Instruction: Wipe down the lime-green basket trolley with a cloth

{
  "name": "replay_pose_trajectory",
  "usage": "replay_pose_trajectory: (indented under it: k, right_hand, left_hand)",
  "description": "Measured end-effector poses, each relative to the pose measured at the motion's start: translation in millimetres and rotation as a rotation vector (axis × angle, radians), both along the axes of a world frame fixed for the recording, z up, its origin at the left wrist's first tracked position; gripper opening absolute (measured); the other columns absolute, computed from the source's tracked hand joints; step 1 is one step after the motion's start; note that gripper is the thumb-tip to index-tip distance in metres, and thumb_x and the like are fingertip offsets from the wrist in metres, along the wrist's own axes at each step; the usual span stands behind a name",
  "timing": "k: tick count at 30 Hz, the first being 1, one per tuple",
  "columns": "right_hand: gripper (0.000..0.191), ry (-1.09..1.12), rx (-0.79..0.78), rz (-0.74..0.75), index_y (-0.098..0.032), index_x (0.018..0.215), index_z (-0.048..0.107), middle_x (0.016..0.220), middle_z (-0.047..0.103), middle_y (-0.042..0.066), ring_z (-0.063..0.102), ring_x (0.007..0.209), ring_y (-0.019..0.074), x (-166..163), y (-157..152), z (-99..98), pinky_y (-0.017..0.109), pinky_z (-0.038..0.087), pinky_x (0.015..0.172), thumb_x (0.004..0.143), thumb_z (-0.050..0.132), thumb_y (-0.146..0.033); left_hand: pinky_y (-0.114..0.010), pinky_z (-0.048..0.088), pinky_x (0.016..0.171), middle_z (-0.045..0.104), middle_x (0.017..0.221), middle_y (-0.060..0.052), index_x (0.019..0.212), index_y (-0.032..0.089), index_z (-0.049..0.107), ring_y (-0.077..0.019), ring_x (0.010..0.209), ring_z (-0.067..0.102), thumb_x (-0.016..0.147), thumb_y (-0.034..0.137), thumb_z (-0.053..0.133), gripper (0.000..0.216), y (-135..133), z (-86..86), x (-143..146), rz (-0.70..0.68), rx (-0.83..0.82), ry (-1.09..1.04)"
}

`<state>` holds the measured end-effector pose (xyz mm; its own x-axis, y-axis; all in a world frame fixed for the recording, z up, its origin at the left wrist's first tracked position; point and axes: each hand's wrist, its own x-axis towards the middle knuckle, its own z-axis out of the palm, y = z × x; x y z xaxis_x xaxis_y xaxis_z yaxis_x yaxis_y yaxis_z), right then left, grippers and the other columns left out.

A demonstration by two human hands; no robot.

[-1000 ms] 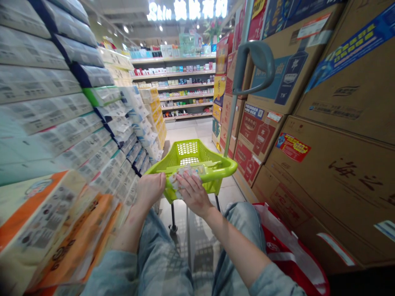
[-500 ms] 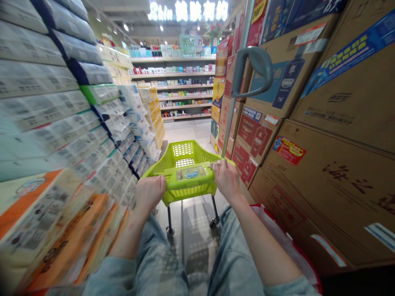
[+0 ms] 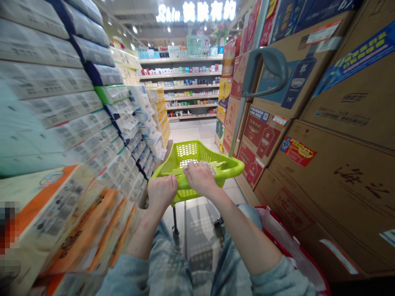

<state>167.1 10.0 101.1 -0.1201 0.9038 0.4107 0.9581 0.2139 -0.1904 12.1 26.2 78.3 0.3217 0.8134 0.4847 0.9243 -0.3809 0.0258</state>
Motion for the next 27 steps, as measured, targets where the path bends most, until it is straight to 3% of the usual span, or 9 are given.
replay_pose_trajectory:
  k: [3,7,13,18,27]
  right_hand:
    - [0.034,-0.047,-0.207,0.003,-0.02,0.104,0.054,0.097,0.069,0.009,0.064,0.088,0.0238,5,20,16.4,0.032,0.044,0.074,0.095,0.029,-0.04]
    - [0.039,-0.099,-0.418,0.101,-0.019,0.094,0.061,0.095,0.071,0.009,0.065,0.092,0.0249,5,48,31.2,0.031,0.045,0.073,0.094,0.028,-0.04]
    - [0.037,-0.024,-0.602,0.302,-0.016,0.087,0.066,0.082,0.072,0.004,0.066,0.07,0.0152,1,69,32.1,0.024,0.047,0.071,0.094,0.033,-0.032]
    - [0.036,0.02,-0.586,0.194,-0.018,0.079,0.068,0.088,0.072,0.004,0.065,0.074,0.0153,29,71,25.4,0.024,0.048,0.071,0.094,0.036,-0.028]
    - [0.043,0.098,-0.323,0.099,-0.015,0.086,0.064,0.097,0.07,0.011,0.065,0.088,0.0194,73,59,2.9,0.028,0.047,0.079,0.097,0.024,-0.027]
  left_hand:
    - [-0.034,0.039,0.063,0.066,0.064,-0.012,0.067,0.013,0.066,-0.0207,0.06,0.06,0.093,0.03,0.024,0.053,-2,0.2,0,0.006,0.026,0.025]
    - [-0.033,0.039,0.061,0.066,0.061,-0.012,0.064,0.014,0.065,-0.0206,0.058,0.06,0.092,0.03,0.024,0.053,-4,0.1,2,0.038,0.036,0.044]
    - [-0.035,0.039,0.06,0.066,0.06,-0.011,0.065,0.014,0.067,-0.0226,0.058,0.061,0.093,0.03,0.022,0.055,-7,1.4,2,0.078,0.031,0.035]
    - [-0.034,0.039,0.061,0.065,0.059,-0.011,0.064,0.014,0.067,-0.0209,0.058,0.061,0.092,0.03,0.023,0.054,-8,2.4,2,0.096,0.024,0.032]
    - [-0.034,0.039,0.06,0.064,0.057,-0.011,0.063,0.014,0.067,-0.021,0.056,0.06,0.093,0.029,0.023,0.055,-4,-0.8,2,0.102,0.053,0.035]
